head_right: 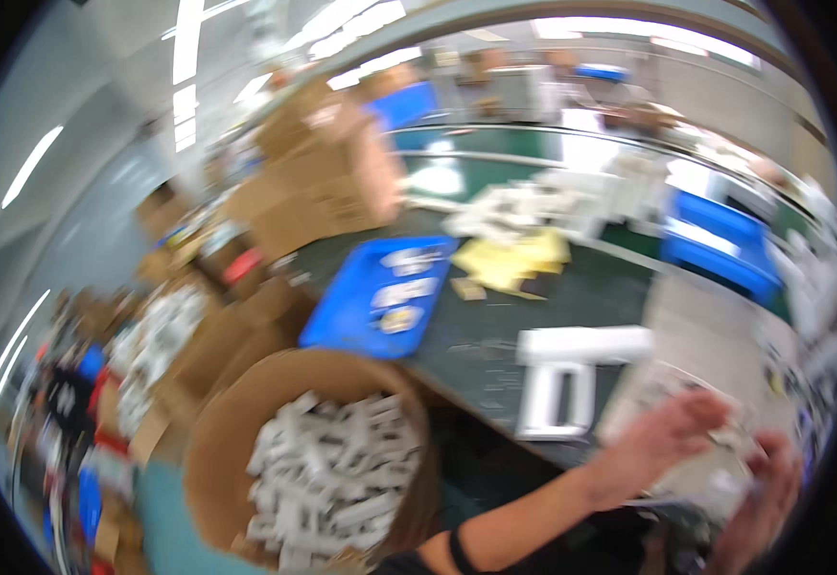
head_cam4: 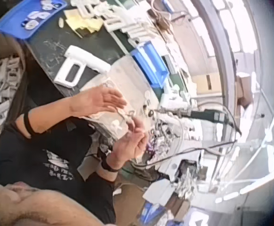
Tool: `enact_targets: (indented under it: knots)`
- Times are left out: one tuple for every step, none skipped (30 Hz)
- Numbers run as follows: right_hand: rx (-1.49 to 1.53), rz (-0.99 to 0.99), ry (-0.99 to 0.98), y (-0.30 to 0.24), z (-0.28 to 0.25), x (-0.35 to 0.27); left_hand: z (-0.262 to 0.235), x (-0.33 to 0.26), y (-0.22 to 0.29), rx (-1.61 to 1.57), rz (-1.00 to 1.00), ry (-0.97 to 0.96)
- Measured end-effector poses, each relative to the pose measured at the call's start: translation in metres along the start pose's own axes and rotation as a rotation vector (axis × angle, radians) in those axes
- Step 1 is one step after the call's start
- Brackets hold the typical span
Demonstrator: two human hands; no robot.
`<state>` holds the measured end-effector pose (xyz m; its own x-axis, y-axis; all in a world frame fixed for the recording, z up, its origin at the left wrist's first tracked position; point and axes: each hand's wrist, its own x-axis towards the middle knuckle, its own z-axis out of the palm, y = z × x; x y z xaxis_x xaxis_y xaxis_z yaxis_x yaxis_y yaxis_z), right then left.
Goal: Assembling the internal electronic components and outer shell of a handheld plastic device and securing parts with a press machine.
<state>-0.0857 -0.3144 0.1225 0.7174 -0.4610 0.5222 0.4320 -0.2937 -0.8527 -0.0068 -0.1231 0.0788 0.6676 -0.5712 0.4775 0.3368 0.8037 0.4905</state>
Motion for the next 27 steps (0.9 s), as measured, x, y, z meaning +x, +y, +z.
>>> enact_targets:
  knots:
    - [0.152,0.031,-0.159,-0.009,0.018,0.0,0.003,-0.004,0.004,-0.117,-0.01,0.101]
    - [0.262,0.039,-0.197,-0.018,0.053,-0.005,0.003,-0.008,0.007,-0.145,-0.012,0.162]
    - [0.385,0.267,-0.248,-0.019,0.069,-0.012,0.014,-0.016,0.013,-0.07,-0.033,0.275]
    - [0.437,0.321,-0.153,0.008,0.069,-0.03,0.024,-0.019,0.007,0.103,-0.015,0.338]
    - [0.407,0.292,-0.254,0.005,0.084,-0.033,0.028,-0.02,0.006,0.014,-0.024,0.4]
    - [0.392,0.212,-0.229,0.007,0.087,-0.04,0.042,-0.013,0.006,-0.051,-0.081,0.535]
    - [0.381,0.128,-0.212,0.016,0.083,-0.045,0.049,-0.009,-0.002,-0.124,-0.108,0.549]
    - [0.303,0.056,-0.16,0.027,0.076,-0.05,0.053,-0.008,-0.017,-0.018,-0.132,0.519]
    - [0.227,-0.017,-0.117,0.036,0.069,-0.052,0.059,-0.01,-0.031,0.091,-0.142,0.485]
    - [0.189,-0.073,-0.018,0.045,0.066,-0.049,0.06,-0.011,-0.043,0.081,-0.171,0.468]
    - [0.174,-0.073,0.005,0.044,0.06,-0.044,0.062,-0.012,-0.054,0.139,-0.198,0.457]
    - [0.162,-0.026,0.065,0.04,0.055,-0.038,0.062,-0.016,-0.064,0.199,-0.218,0.452]
    - [0.158,0.022,0.121,0.038,0.052,-0.032,0.056,-0.019,-0.077,0.164,-0.15,0.358]
    - [0.124,-0.093,0.139,0.045,0.049,-0.022,0.053,-0.028,-0.079,0.167,-0.158,0.354]
    - [0.118,-0.094,0.147,0.044,0.042,-0.015,0.051,-0.033,-0.074,0.325,-0.151,0.298]
    - [0.19,-0.074,0.114,0.04,0.034,-0.008,0.05,-0.036,-0.066,0.483,-0.139,0.242]
    - [0.264,-0.056,0.079,0.035,0.025,-0.001,0.048,-0.036,-0.055,0.643,-0.123,0.183]
    - [0.298,-0.076,0.02,0.028,0.011,0.006,0.048,-0.03,-0.032,0.968,-0.084,0.209]
    - [0.294,-0.076,0.027,0.025,-0.003,0.011,0.035,-0.014,-0.01,1.351,0.055,0.132]
    - [0.216,-0.032,-0.103,0.018,-0.019,0.015,0.024,-0.002,0.005,1.462,0.066,0.164]
    - [0.142,0.013,-0.234,0.013,-0.028,0.019,0.013,0.014,0.019,1.544,0.058,0.152]
    - [0.085,0.043,-0.29,0.011,-0.032,0.024,0.004,0.029,0.026,1.576,0.046,0.151]
    - [0.085,0.059,-0.298,0.016,-0.025,0.034,-0.015,0.042,0.032,1.573,0.032,0.164]
    - [-0.059,0.123,-0.423,0.015,-0.019,0.043,-0.024,0.052,0.038,1.711,-0.028,0.086]
    - [-0.215,0.182,-0.531,0.01,-0.017,0.046,-0.031,0.059,0.04,1.838,-0.086,-0.012]
    - [-0.313,0.181,-0.557,0.012,-0.013,0.048,-0.042,0.061,0.039,1.842,-0.08,-0.013]
    - [-0.313,0.175,-0.551,0.019,-0.011,0.047,-0.052,0.062,0.037,1.857,-0.156,-0.06]
